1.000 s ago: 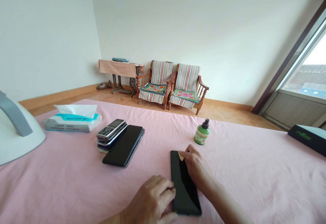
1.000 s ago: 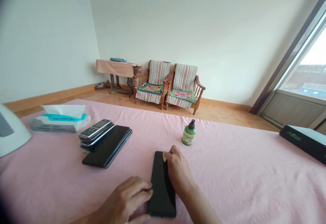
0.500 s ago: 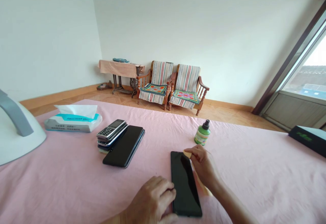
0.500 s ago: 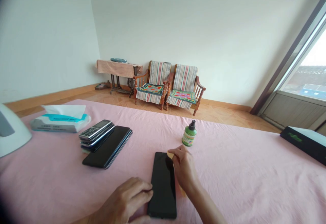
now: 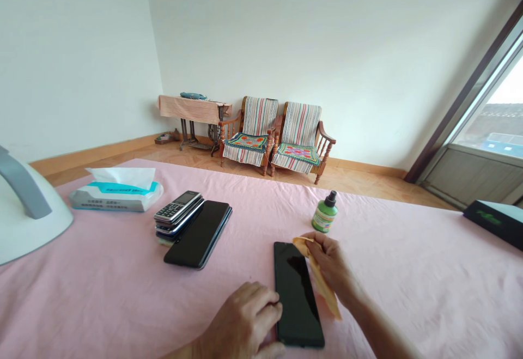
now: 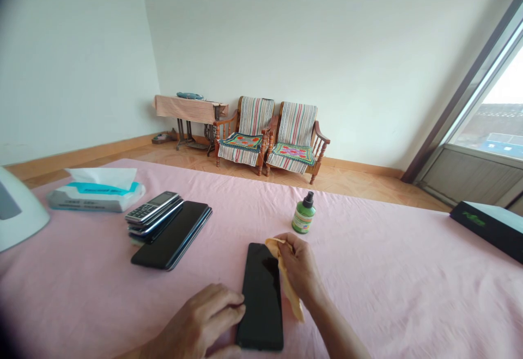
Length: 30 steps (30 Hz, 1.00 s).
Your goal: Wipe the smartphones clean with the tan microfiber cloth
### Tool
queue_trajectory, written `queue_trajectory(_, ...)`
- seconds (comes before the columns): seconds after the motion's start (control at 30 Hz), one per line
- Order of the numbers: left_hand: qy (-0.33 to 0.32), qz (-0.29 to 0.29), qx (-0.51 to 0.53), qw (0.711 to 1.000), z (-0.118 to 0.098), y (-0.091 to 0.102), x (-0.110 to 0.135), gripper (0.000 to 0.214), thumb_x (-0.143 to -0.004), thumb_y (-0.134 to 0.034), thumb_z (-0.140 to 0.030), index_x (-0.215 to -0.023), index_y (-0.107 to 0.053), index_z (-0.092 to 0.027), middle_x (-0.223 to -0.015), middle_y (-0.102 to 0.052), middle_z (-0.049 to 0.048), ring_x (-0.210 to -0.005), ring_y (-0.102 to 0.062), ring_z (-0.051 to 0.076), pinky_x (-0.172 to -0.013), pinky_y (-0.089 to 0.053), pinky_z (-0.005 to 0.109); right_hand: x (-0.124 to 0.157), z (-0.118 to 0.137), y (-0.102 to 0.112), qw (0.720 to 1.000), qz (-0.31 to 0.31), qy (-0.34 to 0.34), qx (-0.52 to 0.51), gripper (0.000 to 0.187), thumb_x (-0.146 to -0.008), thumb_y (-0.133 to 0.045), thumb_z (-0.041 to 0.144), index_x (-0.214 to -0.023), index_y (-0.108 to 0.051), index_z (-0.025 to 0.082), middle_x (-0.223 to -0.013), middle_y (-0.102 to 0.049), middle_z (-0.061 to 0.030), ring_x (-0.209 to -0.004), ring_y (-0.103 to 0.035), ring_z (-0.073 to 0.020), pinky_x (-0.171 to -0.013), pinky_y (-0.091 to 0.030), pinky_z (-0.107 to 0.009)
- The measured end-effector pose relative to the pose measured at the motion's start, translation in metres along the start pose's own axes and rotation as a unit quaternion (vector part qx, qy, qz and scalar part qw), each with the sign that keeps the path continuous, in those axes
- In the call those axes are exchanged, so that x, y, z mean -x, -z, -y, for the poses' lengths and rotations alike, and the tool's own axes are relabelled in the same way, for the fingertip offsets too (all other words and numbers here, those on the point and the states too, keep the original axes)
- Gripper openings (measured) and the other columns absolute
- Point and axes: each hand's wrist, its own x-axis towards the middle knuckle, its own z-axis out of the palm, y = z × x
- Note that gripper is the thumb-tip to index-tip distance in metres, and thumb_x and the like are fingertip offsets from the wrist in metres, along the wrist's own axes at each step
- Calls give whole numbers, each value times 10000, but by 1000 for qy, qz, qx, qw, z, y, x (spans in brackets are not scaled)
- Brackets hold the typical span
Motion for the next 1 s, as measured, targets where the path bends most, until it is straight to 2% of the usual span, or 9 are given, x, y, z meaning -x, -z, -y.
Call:
queue_trajectory(0.1,4,0,-5,1000,-1,1,1,432,-676,-850,-223,-1064,-660,-207,-1060,-675,55,-957,-614,246,-881,-488,335,2,3,-2,1000,20,10,-5,355,-839,-490,472,-764,-629,155,-642,-537,9,-605,-463,-129,-578,-356,-254)
queue_trajectory(0.3,8,-5,18,1000,-1,2,1,394,-706,-825,-246,-1065,-664,-212,-1056,-673,60,-950,-613,243,-881,-487,342,10,11,-5,996,73,-28,-41,379,-865,-481,526,-772,-583,174,-584,-519,30,-515,-479,-112,-493,-322,-226)
queue_trajectory(0.4,26,-2,72,997,-1,4,0,397,-704,-816,-229,-1068,-662,-195,-1047,-664,68,-964,-608,243,-878,-484,331,16,19,-7,993,101,-32,-57,420,-868,-471,567,-746,-560,174,-518,-501,37,-463,-423,-96,-457,-266,-214)
queue_trajectory(0.5,63,-29,148,987,2,3,-4,309,-775,-742,-261,-1054,-645,-171,-989,-647,73,-934,-602,230,-832,-484,320,22,30,-11,988,119,-39,-86,446,-839,-518,589,-709,-555,164,-535,-481,40,-473,-374,-76,-462,-237,-206)
queue_trajectory(0.57,96,-67,208,971,5,1,-6,269,-828,-679,-334,-1030,-627,-164,-908,-629,55,-845,-596,204,-763,-482,301,25,35,-15,983,140,-36,-112,459,-815,-556,593,-681,-563,154,-551,-456,43,-486,-342,-67,-469,-225,-204)
queue_trajectory(0.67,150,-96,334,926,10,-1,-10,328,-853,-633,-436,-1022,-591,-158,-849,-598,24,-744,-567,166,-677,-462,263,30,39,-21,971,188,-26,-147,464,-818,-563,585,-687,-602,141,-568,-461,34,-499,-338,-66,-480,-229,-206)
queue_trajectory(0.77,178,-67,450,872,13,2,-15,346,-848,-646,-462,-980,-593,-147,-878,-606,26,-804,-574,168,-723,-449,262,33,36,-25,964,205,-17,-165,435,-829,-573,554,-702,-624,141,-602,-483,23,-514,-373,-72,-495,-263,-210)
queue_trajectory(0.83,181,-51,495,848,14,5,-18,346,-833,-670,-460,-952,-602,-142,-874,-609,21,-832,-573,170,-751,-436,263,35,33,-28,967,199,-2,-160,403,-838,-581,522,-701,-639,147,-647,-498,14,-544,-411,-81,-512,-298,-214)
queue_trajectory(1.0,209,-73,506,834,15,9,-19,334,-813,-689,-455,-813,-603,-132,-714,-544,-24,-663,-491,122,-618,-372,224,34,29,-29,981,164,64,-82,379,-878,-539,465,-700,-680,161,-747,-538,-19,-697,-496,-130,-613,-381,-235)
